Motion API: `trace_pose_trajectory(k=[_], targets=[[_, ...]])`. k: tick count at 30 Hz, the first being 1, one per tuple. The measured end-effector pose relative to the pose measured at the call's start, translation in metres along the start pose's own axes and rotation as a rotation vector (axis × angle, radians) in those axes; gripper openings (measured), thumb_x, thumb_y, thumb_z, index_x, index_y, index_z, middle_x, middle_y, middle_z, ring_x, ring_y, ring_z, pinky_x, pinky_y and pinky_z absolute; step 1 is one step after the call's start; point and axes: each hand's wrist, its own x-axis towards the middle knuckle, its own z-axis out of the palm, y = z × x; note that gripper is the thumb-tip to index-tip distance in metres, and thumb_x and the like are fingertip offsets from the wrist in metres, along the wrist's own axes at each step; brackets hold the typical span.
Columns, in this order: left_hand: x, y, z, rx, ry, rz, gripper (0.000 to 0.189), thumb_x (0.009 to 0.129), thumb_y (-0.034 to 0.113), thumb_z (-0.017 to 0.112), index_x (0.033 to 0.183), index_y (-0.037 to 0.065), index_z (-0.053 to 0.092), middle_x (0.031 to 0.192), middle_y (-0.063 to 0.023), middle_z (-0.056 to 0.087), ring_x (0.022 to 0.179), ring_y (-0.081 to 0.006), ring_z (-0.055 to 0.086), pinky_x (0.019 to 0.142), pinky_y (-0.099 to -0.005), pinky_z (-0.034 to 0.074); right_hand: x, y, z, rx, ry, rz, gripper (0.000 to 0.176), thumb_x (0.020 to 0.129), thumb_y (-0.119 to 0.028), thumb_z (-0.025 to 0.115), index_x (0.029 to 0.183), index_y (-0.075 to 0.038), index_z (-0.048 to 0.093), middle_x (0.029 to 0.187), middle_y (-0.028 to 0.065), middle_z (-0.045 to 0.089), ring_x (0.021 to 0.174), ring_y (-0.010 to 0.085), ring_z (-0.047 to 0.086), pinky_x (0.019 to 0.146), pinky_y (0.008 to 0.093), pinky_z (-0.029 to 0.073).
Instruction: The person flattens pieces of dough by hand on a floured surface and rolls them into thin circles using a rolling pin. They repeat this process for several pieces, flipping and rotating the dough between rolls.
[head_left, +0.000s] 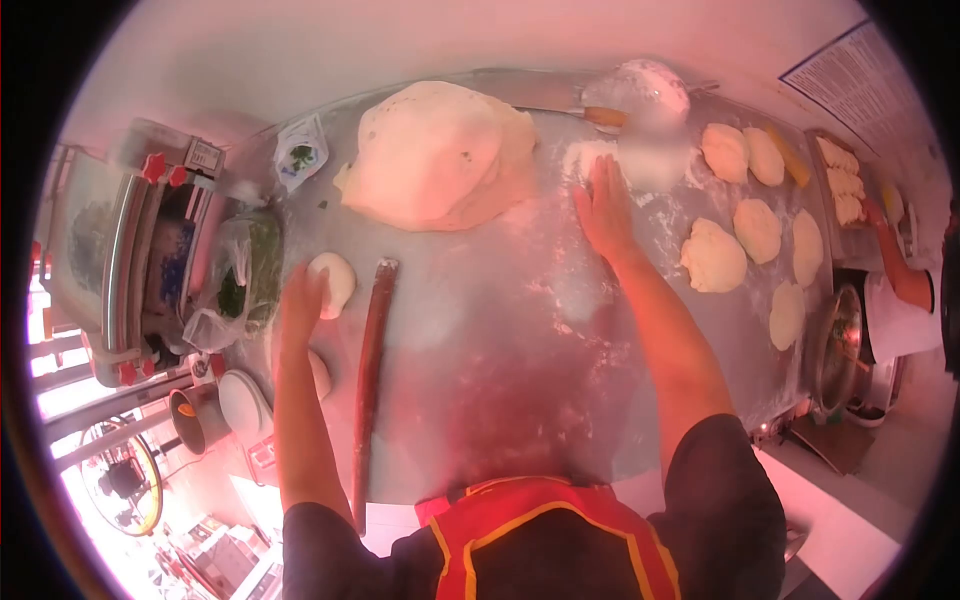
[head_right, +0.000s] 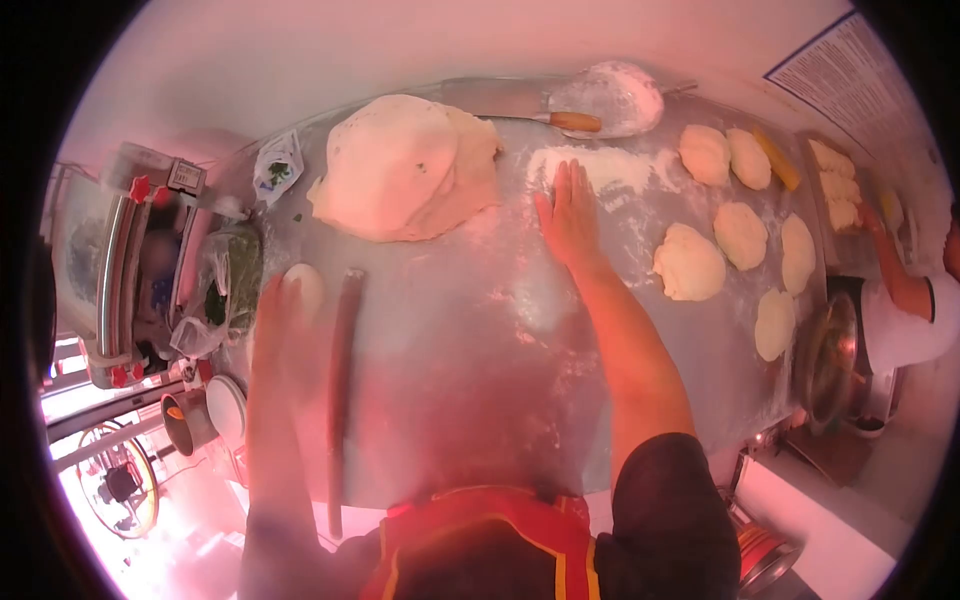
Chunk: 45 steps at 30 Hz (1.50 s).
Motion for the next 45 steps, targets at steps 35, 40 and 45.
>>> trace_pose_trajectory(k=[35, 40, 45], targets=[[-0.254, 0.086, -0.021, -0.003, -0.007, -0.16, 0.059, 0.086, 0.018, 0.068, 0.137, -0.001, 0.044, 0.14, -0.023, 0.044, 0.13, -0.0398, 0.041, 0.109, -0.0465, 0.034, -0.173, -0.134, 0.004, 0.18, -0.029, -0.21, 0.066, 0.078, -0.041, 0.073, 0.135, -0.016, 0.052, 0.139, 0.0148, 0.047, 0.131, 0.0425, 0.039, 0.108, 0.0588, 0.03], [-0.338, 0.024, -0.02, -0.059, -0.06, -0.253, 0.055, 0.087, 0.02, 0.068, 0.132, -0.002, 0.047, 0.129, -0.0213, 0.05, 0.119, -0.0391, 0.046, 0.102, -0.046, 0.037, -0.279, -0.096, -0.063, 0.132, -0.233, -0.365, 0.073, 0.075, -0.041, 0.076, 0.137, -0.015, 0.05, 0.14, 0.0149, 0.046, 0.132, 0.0426, 0.039, 0.107, 0.0579, 0.031], [-0.334, 0.03, -0.012, 0.0, -0.033, -0.287, 0.041, 0.087, 0.018, 0.067, 0.12, -0.001, 0.052, 0.111, -0.0199, 0.055, 0.106, -0.0396, 0.051, 0.092, -0.0454, 0.043, -0.237, -0.042, -0.058, -0.005, 0.047, -0.07, 0.061, 0.082, -0.041, 0.07, 0.133, -0.011, 0.054, 0.14, 0.0189, 0.046, 0.129, 0.0419, 0.042, 0.105, 0.0551, 0.034]])
